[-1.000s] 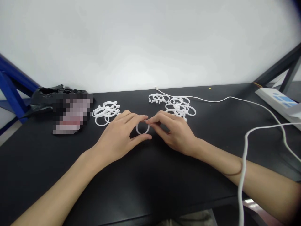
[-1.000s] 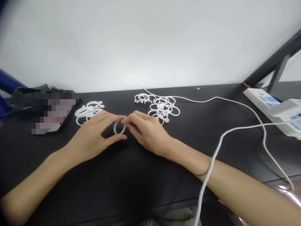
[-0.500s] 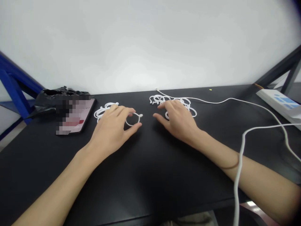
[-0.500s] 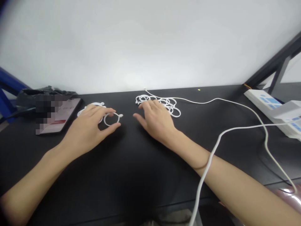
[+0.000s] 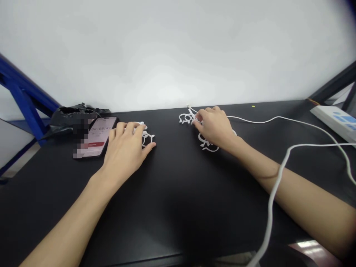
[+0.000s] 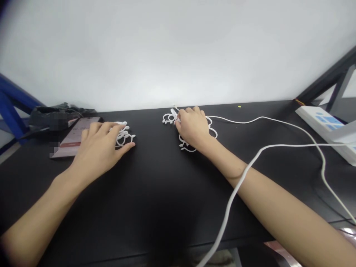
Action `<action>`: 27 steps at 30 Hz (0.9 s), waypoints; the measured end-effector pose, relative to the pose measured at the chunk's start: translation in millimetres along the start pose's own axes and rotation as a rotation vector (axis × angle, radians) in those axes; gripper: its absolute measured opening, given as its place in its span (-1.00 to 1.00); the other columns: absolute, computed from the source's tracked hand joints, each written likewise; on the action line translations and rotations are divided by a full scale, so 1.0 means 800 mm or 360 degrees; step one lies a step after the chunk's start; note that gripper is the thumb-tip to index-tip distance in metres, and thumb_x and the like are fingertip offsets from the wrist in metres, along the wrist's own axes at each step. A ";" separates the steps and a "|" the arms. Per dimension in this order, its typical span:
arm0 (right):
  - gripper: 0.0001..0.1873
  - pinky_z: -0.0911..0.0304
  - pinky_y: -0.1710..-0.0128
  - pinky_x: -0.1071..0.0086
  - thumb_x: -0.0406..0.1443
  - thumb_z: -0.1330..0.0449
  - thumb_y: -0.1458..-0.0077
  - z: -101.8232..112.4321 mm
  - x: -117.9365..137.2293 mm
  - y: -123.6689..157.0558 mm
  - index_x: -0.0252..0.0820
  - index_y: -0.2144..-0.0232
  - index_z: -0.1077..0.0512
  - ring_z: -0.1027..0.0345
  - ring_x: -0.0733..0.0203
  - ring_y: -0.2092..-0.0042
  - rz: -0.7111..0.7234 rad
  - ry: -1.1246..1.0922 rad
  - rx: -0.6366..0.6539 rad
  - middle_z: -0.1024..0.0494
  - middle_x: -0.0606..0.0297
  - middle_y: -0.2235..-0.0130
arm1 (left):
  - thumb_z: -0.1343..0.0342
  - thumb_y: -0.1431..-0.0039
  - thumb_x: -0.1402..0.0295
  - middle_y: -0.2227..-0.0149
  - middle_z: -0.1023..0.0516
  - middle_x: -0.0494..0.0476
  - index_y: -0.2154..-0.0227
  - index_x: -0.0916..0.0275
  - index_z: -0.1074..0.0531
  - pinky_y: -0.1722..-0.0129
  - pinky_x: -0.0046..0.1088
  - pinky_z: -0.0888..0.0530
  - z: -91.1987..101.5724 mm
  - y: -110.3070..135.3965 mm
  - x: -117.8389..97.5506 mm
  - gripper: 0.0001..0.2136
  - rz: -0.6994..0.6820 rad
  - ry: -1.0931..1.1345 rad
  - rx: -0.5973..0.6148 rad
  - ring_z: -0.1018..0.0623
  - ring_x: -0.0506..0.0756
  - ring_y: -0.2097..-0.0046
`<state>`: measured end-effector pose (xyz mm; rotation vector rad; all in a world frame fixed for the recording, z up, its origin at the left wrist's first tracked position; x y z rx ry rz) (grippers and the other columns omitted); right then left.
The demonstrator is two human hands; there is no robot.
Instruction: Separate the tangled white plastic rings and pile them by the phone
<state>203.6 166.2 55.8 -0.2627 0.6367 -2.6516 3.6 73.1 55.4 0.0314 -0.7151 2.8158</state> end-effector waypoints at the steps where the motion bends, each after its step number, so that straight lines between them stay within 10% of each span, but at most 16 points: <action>1: -0.84 -0.17 0.18 0.13 -0.29 -0.14 -0.16 0.005 0.002 0.001 -0.21 0.32 -0.51 -0.29 -0.02 0.18 0.0007 -0.0017 -0.0040 -0.56 0.09 0.30 | -0.08 -0.26 0.16 -0.02 -0.46 0.45 -0.08 0.31 -0.37 0.09 0.07 -0.34 0.000 -0.001 -0.003 -0.58 0.0000 0.0039 0.0016 -0.37 0.49 -0.04; 11: -0.85 -0.26 0.20 0.29 -0.26 -0.13 -0.26 0.049 0.068 0.042 -0.14 0.27 -0.50 -0.39 0.18 0.22 0.0111 -0.1015 0.0243 -0.60 0.29 0.26 | -0.10 -0.29 0.25 -0.18 -0.34 0.30 -0.29 0.19 -0.06 -0.17 -0.05 -0.31 0.034 -0.005 -0.061 -0.43 -0.0292 0.0487 -0.0138 -0.36 0.28 -0.17; 27: -0.67 -0.40 0.20 0.35 -0.45 -0.08 -0.17 0.049 0.085 0.077 -0.21 0.02 -0.39 -0.48 0.25 0.20 0.0375 -0.1161 0.0255 -0.58 0.20 0.14 | -0.10 -0.29 0.13 0.18 -0.56 0.22 0.08 0.29 -0.40 0.06 -0.14 -0.43 0.029 -0.006 -0.075 -0.68 -0.0413 0.0553 -0.0052 -0.51 0.21 0.14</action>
Point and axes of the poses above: each hand's wrist, its own y-axis away from the middle knuckle, its own z-axis out of the back of the hand, x = y × z, the point moved 10 cm from there along -y, towards the middle knuckle
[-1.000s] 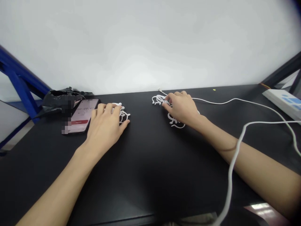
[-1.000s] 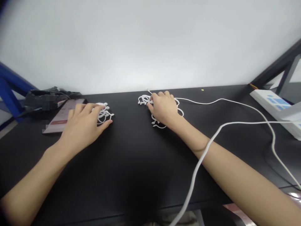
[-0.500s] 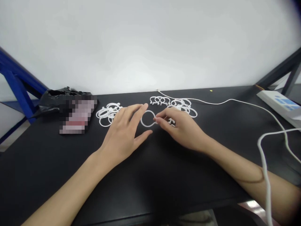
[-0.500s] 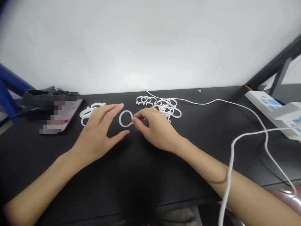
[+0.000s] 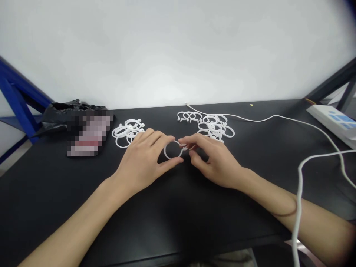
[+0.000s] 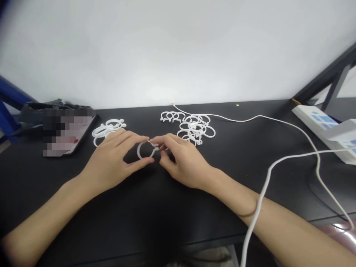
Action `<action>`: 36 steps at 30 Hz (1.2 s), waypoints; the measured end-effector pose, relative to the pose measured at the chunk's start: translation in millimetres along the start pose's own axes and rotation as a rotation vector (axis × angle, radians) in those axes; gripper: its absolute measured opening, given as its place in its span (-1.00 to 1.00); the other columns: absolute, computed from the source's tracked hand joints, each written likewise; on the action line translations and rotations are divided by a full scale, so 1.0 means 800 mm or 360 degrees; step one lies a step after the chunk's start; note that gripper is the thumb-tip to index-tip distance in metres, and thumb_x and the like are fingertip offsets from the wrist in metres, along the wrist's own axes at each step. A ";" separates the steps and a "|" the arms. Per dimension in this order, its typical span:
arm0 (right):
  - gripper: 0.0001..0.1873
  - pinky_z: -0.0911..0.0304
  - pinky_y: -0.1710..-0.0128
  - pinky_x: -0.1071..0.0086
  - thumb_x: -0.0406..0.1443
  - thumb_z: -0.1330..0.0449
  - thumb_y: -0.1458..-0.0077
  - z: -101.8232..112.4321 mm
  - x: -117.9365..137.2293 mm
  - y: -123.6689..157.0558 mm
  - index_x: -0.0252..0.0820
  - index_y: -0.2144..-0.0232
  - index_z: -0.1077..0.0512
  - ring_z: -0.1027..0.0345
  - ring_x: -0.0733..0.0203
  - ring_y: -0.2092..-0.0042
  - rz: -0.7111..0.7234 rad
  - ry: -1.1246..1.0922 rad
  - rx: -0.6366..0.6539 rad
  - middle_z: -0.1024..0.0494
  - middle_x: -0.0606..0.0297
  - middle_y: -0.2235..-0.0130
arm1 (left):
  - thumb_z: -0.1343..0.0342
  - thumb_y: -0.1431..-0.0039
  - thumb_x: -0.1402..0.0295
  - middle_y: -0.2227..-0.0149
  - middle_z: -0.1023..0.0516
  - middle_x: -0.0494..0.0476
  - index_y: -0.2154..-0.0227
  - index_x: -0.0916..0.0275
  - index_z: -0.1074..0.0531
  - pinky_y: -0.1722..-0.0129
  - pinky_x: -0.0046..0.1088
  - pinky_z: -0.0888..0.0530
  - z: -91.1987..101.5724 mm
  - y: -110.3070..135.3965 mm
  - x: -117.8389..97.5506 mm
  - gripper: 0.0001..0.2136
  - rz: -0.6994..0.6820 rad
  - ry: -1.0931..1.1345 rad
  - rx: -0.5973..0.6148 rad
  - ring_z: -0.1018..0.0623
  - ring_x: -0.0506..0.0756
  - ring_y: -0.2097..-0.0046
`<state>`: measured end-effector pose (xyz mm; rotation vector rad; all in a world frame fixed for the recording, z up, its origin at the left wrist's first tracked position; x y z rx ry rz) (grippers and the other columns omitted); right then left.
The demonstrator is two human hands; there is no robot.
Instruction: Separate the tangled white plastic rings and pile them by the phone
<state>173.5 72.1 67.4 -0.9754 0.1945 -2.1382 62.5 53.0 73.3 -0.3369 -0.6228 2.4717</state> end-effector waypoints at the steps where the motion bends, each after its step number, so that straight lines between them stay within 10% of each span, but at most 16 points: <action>1: -0.69 -0.40 0.21 0.37 -0.45 -0.09 -0.16 -0.001 0.004 0.000 -0.22 0.04 -0.40 -0.48 0.26 0.21 0.0035 -0.0011 0.0009 -0.58 0.20 0.15 | -0.10 -0.28 0.12 0.20 -0.56 0.21 0.10 0.29 -0.41 0.08 -0.14 -0.44 0.000 0.000 -0.001 -0.67 -0.0006 0.0015 0.0002 -0.51 0.21 0.15; 18: -0.88 -0.30 0.42 0.47 -0.40 -0.11 -0.27 -0.002 0.006 0.001 -0.15 0.19 -0.42 -0.45 0.30 0.29 0.0034 0.0013 -0.0021 -0.57 0.28 0.26 | -0.09 -0.28 0.15 0.29 -0.53 0.15 0.20 0.27 -0.42 0.15 -0.22 -0.43 -0.003 -0.002 -0.007 -0.74 -0.0010 0.0146 0.0021 -0.46 0.16 0.23; 36: -0.83 -0.38 0.22 0.42 -0.34 -0.11 -0.30 0.001 0.003 0.003 -0.15 0.08 -0.43 -0.48 0.28 0.22 0.0065 0.0130 -0.0124 -0.58 0.29 0.21 | -0.08 -0.29 0.21 0.19 -0.53 0.17 0.09 0.29 -0.41 0.08 -0.23 -0.43 -0.004 -0.002 0.000 -0.74 0.0046 0.0124 0.0018 -0.46 0.18 0.14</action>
Point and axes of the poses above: each hand's wrist, its own y-axis away from the middle knuckle, its own z-axis out of the back of the hand, x = y × z, the point moved 10 cm from there along -y, towards the middle knuckle
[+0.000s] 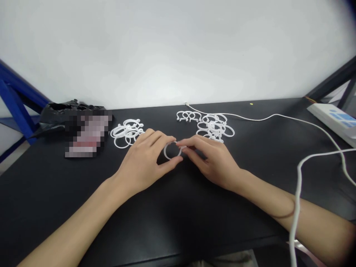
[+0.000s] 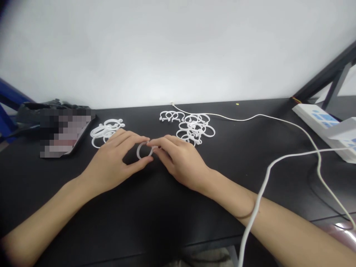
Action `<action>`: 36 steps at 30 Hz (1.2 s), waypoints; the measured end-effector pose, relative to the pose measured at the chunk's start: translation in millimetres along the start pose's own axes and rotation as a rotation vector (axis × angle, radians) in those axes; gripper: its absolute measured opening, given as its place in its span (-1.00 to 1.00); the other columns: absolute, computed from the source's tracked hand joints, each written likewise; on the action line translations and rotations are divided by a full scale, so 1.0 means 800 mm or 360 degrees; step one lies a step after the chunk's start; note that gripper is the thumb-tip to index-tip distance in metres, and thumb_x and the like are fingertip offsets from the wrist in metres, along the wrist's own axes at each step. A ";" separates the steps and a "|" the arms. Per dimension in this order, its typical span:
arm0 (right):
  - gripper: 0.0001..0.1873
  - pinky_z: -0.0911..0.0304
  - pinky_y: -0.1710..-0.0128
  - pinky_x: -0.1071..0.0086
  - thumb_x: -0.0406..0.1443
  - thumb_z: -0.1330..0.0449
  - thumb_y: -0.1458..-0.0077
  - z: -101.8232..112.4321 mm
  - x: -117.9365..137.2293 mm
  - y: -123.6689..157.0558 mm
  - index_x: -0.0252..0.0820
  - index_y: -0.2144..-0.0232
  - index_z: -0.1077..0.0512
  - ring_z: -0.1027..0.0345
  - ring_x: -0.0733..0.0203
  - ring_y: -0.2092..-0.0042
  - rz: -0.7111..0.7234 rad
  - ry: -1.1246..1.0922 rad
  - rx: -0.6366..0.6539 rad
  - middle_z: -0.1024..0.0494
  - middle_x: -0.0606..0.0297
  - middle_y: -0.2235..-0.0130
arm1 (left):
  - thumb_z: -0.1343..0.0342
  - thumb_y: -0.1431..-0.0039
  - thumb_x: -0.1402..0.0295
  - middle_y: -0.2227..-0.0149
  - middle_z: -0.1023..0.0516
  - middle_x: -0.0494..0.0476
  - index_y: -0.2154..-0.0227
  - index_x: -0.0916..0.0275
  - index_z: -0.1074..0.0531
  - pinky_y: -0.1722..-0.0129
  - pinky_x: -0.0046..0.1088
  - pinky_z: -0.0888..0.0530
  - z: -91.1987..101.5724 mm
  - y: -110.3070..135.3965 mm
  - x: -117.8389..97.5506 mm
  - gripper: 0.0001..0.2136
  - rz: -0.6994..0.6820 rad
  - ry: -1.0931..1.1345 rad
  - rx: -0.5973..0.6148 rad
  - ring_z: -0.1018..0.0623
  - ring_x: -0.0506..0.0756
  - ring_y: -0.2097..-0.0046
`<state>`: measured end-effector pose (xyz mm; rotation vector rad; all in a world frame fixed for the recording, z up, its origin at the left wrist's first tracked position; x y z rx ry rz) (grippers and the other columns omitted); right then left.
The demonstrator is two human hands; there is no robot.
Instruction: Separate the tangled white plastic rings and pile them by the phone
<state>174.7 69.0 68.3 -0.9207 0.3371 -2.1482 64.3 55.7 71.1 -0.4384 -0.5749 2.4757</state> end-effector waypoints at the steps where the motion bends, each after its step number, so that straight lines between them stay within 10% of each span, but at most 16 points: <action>1: -0.79 -0.39 0.19 0.40 -0.32 -0.12 -0.29 0.002 -0.003 -0.001 -0.16 0.03 -0.42 -0.48 0.25 0.19 -0.0011 0.0051 -0.0015 -0.58 0.27 0.19 | -0.08 -0.29 0.22 0.18 -0.53 0.17 0.08 0.28 -0.41 0.07 -0.22 -0.43 0.001 0.000 0.005 -0.73 0.0031 -0.0041 -0.0018 -0.45 0.18 0.12; 15: -0.50 -0.27 0.02 0.05 -0.06 -0.23 -0.13 0.025 -0.065 -0.010 -0.33 0.03 -0.46 -0.31 -0.14 0.01 -0.0423 0.1138 0.0067 -0.46 -0.02 0.02 | 0.04 -0.30 0.20 0.00 -0.55 0.33 -0.08 0.31 -0.43 0.04 -0.02 -0.35 0.006 0.013 0.131 -0.59 0.0662 -0.0578 0.0000 -0.40 0.41 -0.06; 36: -0.89 -0.19 0.14 0.19 -0.32 -0.16 -0.19 0.031 -0.061 -0.010 -0.23 0.27 -0.47 -0.36 0.04 0.16 -0.0346 0.0925 -0.0057 -0.54 0.14 0.20 | -0.01 -0.31 0.23 0.00 -0.55 0.22 0.00 0.23 -0.46 -0.04 -0.01 -0.35 0.009 0.005 0.091 -0.69 0.0481 -0.0358 -0.0126 -0.39 0.34 -0.08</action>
Point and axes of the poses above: each hand's wrist, its own y-axis away from the middle knuckle, its own z-axis out of the back of the hand, x = y × z, the point moved 10 cm from there along -y, towards the middle knuckle
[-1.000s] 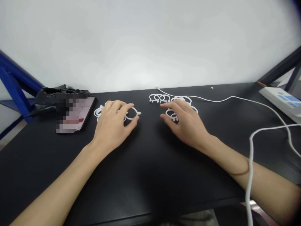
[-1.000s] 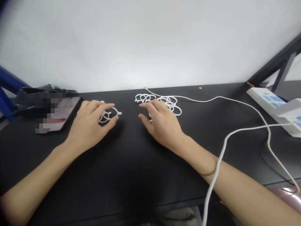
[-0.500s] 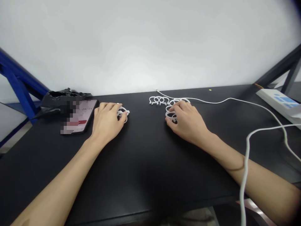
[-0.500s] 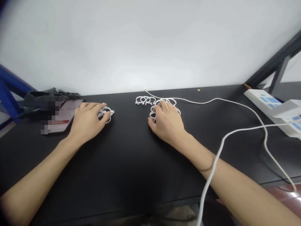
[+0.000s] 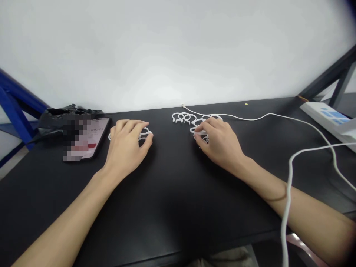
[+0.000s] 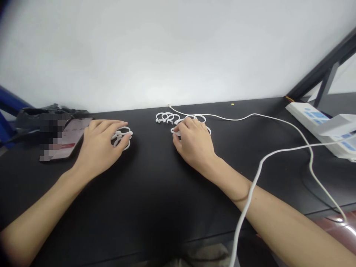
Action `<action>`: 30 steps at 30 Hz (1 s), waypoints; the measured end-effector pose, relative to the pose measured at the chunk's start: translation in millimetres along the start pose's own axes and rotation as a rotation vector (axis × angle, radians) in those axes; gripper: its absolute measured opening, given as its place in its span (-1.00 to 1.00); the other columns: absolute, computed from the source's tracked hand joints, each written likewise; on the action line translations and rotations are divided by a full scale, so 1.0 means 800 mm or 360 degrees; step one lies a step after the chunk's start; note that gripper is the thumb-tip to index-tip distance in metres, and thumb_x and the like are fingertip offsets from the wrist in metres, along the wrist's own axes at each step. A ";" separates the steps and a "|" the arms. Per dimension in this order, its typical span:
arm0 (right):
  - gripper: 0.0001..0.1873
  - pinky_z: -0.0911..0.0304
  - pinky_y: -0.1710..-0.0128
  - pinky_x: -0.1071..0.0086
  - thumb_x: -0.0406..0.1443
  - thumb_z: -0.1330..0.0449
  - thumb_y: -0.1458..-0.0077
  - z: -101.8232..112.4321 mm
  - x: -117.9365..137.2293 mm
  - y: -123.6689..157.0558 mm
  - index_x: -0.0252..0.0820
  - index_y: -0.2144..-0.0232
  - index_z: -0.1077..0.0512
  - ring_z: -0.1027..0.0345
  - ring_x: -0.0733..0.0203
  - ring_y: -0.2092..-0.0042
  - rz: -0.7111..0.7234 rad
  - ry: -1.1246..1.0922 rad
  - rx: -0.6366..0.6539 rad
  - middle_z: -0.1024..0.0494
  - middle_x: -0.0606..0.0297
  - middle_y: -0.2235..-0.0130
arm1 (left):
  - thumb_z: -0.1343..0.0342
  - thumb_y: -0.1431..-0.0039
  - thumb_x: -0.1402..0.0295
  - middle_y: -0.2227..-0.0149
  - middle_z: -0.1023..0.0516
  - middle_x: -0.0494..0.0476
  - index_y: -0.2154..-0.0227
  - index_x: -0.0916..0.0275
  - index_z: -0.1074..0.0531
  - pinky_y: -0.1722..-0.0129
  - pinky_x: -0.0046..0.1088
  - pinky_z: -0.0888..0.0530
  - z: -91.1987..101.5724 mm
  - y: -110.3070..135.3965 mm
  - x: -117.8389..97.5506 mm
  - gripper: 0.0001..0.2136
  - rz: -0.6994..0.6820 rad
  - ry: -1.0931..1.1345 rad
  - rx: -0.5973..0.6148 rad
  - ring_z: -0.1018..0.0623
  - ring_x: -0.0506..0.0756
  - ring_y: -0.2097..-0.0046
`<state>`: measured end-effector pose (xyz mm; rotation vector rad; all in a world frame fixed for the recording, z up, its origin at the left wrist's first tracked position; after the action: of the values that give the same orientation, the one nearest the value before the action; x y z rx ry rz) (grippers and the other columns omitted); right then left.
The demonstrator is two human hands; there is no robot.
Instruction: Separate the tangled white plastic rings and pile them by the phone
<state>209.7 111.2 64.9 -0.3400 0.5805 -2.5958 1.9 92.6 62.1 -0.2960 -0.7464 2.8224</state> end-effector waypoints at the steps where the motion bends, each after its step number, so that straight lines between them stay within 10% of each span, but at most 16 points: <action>1: -0.90 -0.18 0.15 0.20 -0.32 -0.16 -0.19 0.001 0.000 0.000 -0.22 0.28 -0.47 -0.35 0.05 0.16 0.0009 -0.0007 -0.0021 -0.54 0.15 0.21 | -0.01 -0.31 0.24 0.00 -0.55 0.22 0.00 0.23 -0.46 -0.04 -0.02 -0.35 0.001 0.001 -0.007 -0.70 -0.0043 0.0014 -0.0011 -0.39 0.33 -0.07; 11: -0.87 -0.19 0.17 0.24 -0.32 -0.13 -0.24 0.009 0.008 0.004 -0.21 0.25 -0.48 -0.33 0.08 0.20 0.0146 -0.0012 -0.0103 -0.53 0.18 0.26 | -0.01 -0.32 0.30 0.03 -0.55 0.19 0.03 0.23 -0.44 -0.11 -0.05 -0.37 -0.001 0.012 -0.059 -0.76 -0.0345 0.0217 0.0105 -0.42 0.23 -0.04; 30: -0.82 -0.21 0.04 0.12 -0.19 -0.20 -0.10 -0.012 0.016 0.012 -0.20 0.39 -0.46 -0.29 -0.05 0.07 0.0088 0.0194 0.0334 -0.43 0.08 0.10 | -0.02 -0.32 0.32 0.10 -0.56 0.16 0.09 0.27 -0.48 -0.03 -0.14 -0.44 -0.012 0.018 -0.071 -0.78 -0.0416 0.0385 0.0274 -0.41 0.19 0.00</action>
<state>199.0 100.2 54.0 -0.0962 0.3474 -2.6064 56.3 71.1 54.4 -0.4640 -0.4510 2.5247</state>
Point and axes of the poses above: each hand's wrist, its own y-axis away from the middle knuckle, its own z-axis out of the back of the hand, x = y × z, the point moved 10 cm from there along -y, towards the middle knuckle
